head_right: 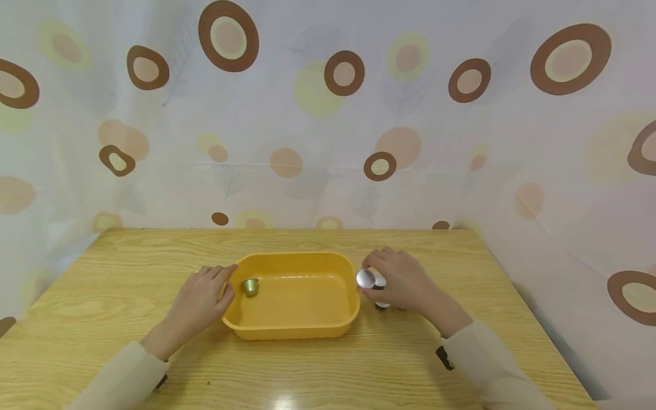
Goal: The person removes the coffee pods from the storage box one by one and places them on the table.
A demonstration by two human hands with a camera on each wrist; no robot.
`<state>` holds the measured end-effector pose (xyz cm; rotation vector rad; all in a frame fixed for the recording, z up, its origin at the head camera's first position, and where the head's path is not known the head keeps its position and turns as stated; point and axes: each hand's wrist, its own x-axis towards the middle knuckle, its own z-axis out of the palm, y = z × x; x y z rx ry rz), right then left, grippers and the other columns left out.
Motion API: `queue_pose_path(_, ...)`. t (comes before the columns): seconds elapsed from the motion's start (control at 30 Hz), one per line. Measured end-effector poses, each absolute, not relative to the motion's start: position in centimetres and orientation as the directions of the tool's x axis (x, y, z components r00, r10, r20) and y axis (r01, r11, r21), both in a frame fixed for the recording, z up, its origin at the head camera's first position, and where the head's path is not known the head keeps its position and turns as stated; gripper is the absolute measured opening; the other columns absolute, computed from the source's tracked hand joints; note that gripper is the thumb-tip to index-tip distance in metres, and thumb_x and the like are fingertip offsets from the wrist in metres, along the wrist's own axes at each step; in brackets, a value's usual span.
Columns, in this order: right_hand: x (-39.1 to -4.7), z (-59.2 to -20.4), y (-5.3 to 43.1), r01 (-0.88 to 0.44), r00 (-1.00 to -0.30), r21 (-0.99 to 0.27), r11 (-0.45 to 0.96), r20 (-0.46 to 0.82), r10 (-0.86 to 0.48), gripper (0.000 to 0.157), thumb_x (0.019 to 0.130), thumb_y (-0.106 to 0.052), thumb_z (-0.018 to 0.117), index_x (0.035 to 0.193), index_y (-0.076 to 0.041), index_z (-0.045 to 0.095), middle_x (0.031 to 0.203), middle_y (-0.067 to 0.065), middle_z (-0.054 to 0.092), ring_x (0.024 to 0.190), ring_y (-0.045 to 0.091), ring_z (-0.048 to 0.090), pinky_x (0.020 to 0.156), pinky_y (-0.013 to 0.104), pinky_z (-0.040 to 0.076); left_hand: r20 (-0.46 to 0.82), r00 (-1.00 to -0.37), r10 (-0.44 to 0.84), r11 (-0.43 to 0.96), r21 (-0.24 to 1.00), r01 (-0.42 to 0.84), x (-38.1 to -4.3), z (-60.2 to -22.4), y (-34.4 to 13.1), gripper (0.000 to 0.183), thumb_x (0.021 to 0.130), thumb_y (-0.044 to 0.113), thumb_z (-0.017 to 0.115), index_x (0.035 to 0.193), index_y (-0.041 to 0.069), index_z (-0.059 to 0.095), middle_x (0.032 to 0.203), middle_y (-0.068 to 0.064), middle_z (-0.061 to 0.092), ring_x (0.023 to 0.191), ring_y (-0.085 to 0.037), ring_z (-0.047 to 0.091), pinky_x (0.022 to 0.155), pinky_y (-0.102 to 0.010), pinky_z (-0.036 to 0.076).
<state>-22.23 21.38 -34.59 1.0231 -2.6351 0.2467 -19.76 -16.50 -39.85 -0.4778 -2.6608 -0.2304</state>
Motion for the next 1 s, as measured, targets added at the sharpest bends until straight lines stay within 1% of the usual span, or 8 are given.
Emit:
queue_pose_path(0.07, -22.1, -34.7, 21.6, -0.684, -0.690, -0.037, 0.728, 0.355, -0.631, 0.032, 0.071, -0.030, 0.074, 0.095, -0.015, 0.060, 0.092, -0.004, 0.060, 0.080, 0.011, 0.052, 0.068, 0.033, 0.043, 0.435, -0.851, 0.293, 0.927, 0.088, 0.364, -19.8, -39.9, -16.5, 0.037, 0.086, 0.018, 0.053, 0.119, 0.004, 0.058, 0.104, -0.009, 0.065, 0.097, -0.028, 0.058, 0.081, -0.043, 0.048)
queue_pose_path(0.3, -21.7, -35.3, 22.3, -0.696, -0.654, 0.011, 0.718, 0.404, -0.640, 0.032, 0.068, -0.031, 0.075, 0.092, -0.015, 0.060, 0.088, -0.004, 0.061, 0.072, 0.006, 0.047, 0.060, 0.026, 0.039, 0.434, -0.852, 0.293, 0.928, 0.086, 0.363, -19.8, -40.0, -16.5, 0.037, 0.086, 0.018, 0.053, 0.119, 0.004, 0.058, 0.103, -0.009, 0.065, 0.097, -0.028, 0.058, 0.080, -0.043, 0.049)
queue_pose_path(0.57, -21.2, -36.6, 23.0, -0.681, -0.679, -0.002, 0.732, 0.376, -0.630, 0.034, 0.067, -0.035, 0.077, 0.091, -0.018, 0.060, 0.089, -0.006, 0.061, 0.073, 0.005, 0.048, 0.061, 0.026, 0.041, 0.436, -0.851, 0.294, 0.928, 0.083, 0.363, -19.8, -40.0, -16.5, 0.037, 0.085, 0.018, 0.054, 0.119, 0.004, 0.058, 0.102, -0.009, 0.065, 0.096, -0.028, 0.058, 0.080, -0.043, 0.049)
queue_pose_path(0.8, -20.7, -37.6, 23.3, -0.684, -0.681, -0.015, 0.729, 0.370, -0.631, 0.031, 0.065, -0.034, 0.077, 0.088, -0.020, 0.061, 0.087, -0.009, 0.060, 0.069, 0.001, 0.042, 0.060, 0.021, 0.038, 0.442, -0.847, 0.297, 0.926, 0.085, 0.369, -19.9, -40.1, -16.6, 0.037, 0.085, 0.019, 0.054, 0.119, 0.004, 0.058, 0.102, -0.008, 0.065, 0.095, -0.028, 0.058, 0.080, -0.043, 0.049)
queue_pose_path(1.0, -20.4, -38.1, 23.6, -0.684, -0.675, 0.008, 0.729, 0.372, -0.637, 0.033, 0.063, -0.035, 0.078, 0.087, -0.019, 0.062, 0.088, -0.010, 0.061, 0.075, 0.003, 0.047, 0.063, 0.026, 0.040, 0.448, -0.843, 0.296, 0.924, 0.090, 0.372, -19.9, -40.1, -16.6, 0.037, 0.085, 0.018, 0.054, 0.119, 0.004, 0.058, 0.101, -0.008, 0.066, 0.095, -0.028, 0.058, 0.079, -0.043, 0.049)
